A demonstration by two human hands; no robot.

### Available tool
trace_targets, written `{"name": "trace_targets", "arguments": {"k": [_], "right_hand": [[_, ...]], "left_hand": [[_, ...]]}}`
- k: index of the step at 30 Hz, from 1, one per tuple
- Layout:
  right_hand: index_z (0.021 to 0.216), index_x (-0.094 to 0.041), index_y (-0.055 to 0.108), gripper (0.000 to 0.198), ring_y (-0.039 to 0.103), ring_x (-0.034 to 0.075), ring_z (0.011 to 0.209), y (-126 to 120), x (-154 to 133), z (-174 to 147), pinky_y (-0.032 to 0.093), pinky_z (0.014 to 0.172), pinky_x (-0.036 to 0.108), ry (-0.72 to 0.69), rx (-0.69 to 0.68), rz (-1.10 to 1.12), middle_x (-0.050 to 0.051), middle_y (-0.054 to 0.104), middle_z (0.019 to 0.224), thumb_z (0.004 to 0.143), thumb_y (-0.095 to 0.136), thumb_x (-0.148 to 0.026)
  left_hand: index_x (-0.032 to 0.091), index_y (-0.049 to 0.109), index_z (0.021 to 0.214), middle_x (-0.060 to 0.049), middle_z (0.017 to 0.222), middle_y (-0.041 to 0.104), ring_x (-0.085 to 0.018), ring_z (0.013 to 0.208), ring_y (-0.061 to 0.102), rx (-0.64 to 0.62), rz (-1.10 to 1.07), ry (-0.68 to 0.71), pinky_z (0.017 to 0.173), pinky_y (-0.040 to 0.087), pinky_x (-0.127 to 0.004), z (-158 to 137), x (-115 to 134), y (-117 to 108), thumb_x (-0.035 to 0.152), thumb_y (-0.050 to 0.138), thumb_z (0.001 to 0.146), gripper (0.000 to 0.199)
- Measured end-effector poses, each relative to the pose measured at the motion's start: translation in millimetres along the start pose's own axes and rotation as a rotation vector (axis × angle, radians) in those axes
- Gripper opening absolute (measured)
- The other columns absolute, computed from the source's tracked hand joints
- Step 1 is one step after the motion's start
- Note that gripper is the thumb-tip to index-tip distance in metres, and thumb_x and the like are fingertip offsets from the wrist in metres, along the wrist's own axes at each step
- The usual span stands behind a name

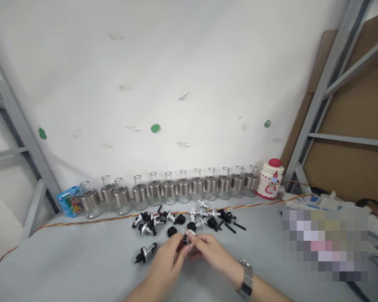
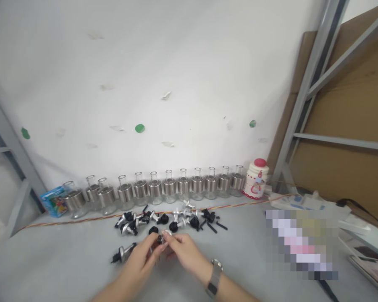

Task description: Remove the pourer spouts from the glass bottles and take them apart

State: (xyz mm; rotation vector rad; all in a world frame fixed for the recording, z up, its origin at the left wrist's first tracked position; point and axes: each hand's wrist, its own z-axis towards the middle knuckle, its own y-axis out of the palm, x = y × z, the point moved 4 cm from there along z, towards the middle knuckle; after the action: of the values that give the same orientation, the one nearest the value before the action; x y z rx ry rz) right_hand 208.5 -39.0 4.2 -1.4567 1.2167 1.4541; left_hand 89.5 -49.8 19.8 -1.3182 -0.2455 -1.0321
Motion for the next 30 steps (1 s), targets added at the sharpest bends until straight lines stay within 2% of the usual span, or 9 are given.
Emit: {"name": "trace_targets", "arguments": {"k": [3,6,9,11,15,18,20,24,30], "right_hand": [[0.074,-0.010,0.063,0.049,0.059,0.017,0.064,-6.5,-9.7,-2.1,0.042,0.057,0.025,0.043,0.006,-0.040,0.006,0.061,0.066,0.069,0.050,-0.057],[0.107,-0.016,0.053,0.049,0.059,0.016,0.069,-15.9,-19.1,-6.8,0.042,0.056,0.025,0.085,0.024,0.014,0.008,0.059,0.092,0.069,0.057,-0.047],[0.126,-0.026,0.034,0.075,0.057,0.014,0.076,-16.2,-25.8,-12.4,0.044,0.061,0.025,-0.020,-0.072,-0.108,0.008,0.047,0.116,0.059,0.069,-0.026],[0.118,-0.024,0.044,0.065,0.055,0.013,0.073,-11.3,-25.3,-15.9,0.043,0.062,0.023,-0.123,-0.111,-0.287,0.005,0.052,0.106,0.058,0.067,-0.016],[0.074,-0.017,0.059,0.015,0.048,0.010,0.058,-0.3,-16.4,-19.1,0.037,0.053,0.020,-0.245,-0.038,-0.583,-0.002,0.055,0.063,0.065,0.049,-0.008],[0.067,-0.017,0.053,0.011,0.046,0.009,0.049,2.2,-9.0,-16.3,0.035,0.047,0.020,-0.189,-0.035,-0.522,-0.004,0.051,0.056,0.066,0.045,-0.010],[0.068,-0.017,0.051,0.007,0.045,0.009,0.044,2.5,-5.2,-13.5,0.036,0.043,0.019,-0.107,-0.102,-0.375,-0.005,0.049,0.054,0.067,0.045,-0.015],[0.067,-0.017,0.049,0.002,0.046,0.008,0.044,4.0,-5.1,-12.6,0.038,0.042,0.019,0.014,-0.232,-0.177,-0.004,0.052,0.056,0.064,0.050,-0.018],[0.075,-0.015,0.056,0.016,0.044,0.006,0.046,16.0,-7.6,-20.3,0.038,0.043,0.017,0.061,-0.360,-0.175,-0.004,0.053,0.060,0.060,0.058,-0.019]], "left_hand": [[0.021,0.041,0.072,0.004,0.057,0.049,-0.012,0.054,0.050,-0.017,-0.238,-0.075,0.053,0.038,-0.021,3.1,-2.8,0.2,0.039,0.035,0.085,0.023],[0.021,0.037,0.070,0.007,0.050,0.043,-0.010,0.047,0.046,0.008,-0.430,-0.155,0.049,0.038,-0.021,5.1,-6.1,0.6,0.042,0.032,0.085,0.026],[0.022,0.036,0.069,0.007,0.050,0.042,-0.010,0.045,0.044,0.021,-0.505,-0.189,0.045,0.037,-0.020,5.4,-9.4,3.7,0.044,0.032,0.085,0.027],[0.022,0.036,0.069,0.007,0.051,0.042,-0.010,0.045,0.044,-0.007,-0.508,-0.180,0.044,0.037,-0.020,4.7,-10.2,7.5,0.045,0.033,0.084,0.028],[0.021,0.039,0.070,0.006,0.050,0.044,-0.011,0.046,0.047,-0.048,-0.339,-0.151,0.046,0.038,-0.021,2.0,-9.4,8.4,0.044,0.032,0.085,0.028],[0.020,0.046,0.079,0.001,0.064,0.055,-0.014,0.059,0.054,-0.007,-0.056,-0.043,0.057,0.044,-0.026,0.8,-5.7,-1.7,0.043,0.039,0.082,0.024],[0.019,0.047,0.099,-0.006,0.086,0.058,-0.019,0.078,0.057,0.051,0.099,0.066,0.069,0.046,-0.032,0.4,-1.8,-10.0,0.042,0.047,0.078,0.031],[0.020,0.029,0.126,-0.012,0.117,0.050,-0.021,0.101,0.052,0.068,0.246,0.252,0.081,0.046,-0.034,-1.2,4.8,-15.5,0.033,0.045,0.082,0.049],[0.019,0.047,0.113,-0.007,0.099,0.062,-0.017,0.090,0.058,0.101,0.390,0.432,0.078,0.049,-0.027,-5.2,11.6,-9.4,0.027,0.041,0.085,0.030]]}}
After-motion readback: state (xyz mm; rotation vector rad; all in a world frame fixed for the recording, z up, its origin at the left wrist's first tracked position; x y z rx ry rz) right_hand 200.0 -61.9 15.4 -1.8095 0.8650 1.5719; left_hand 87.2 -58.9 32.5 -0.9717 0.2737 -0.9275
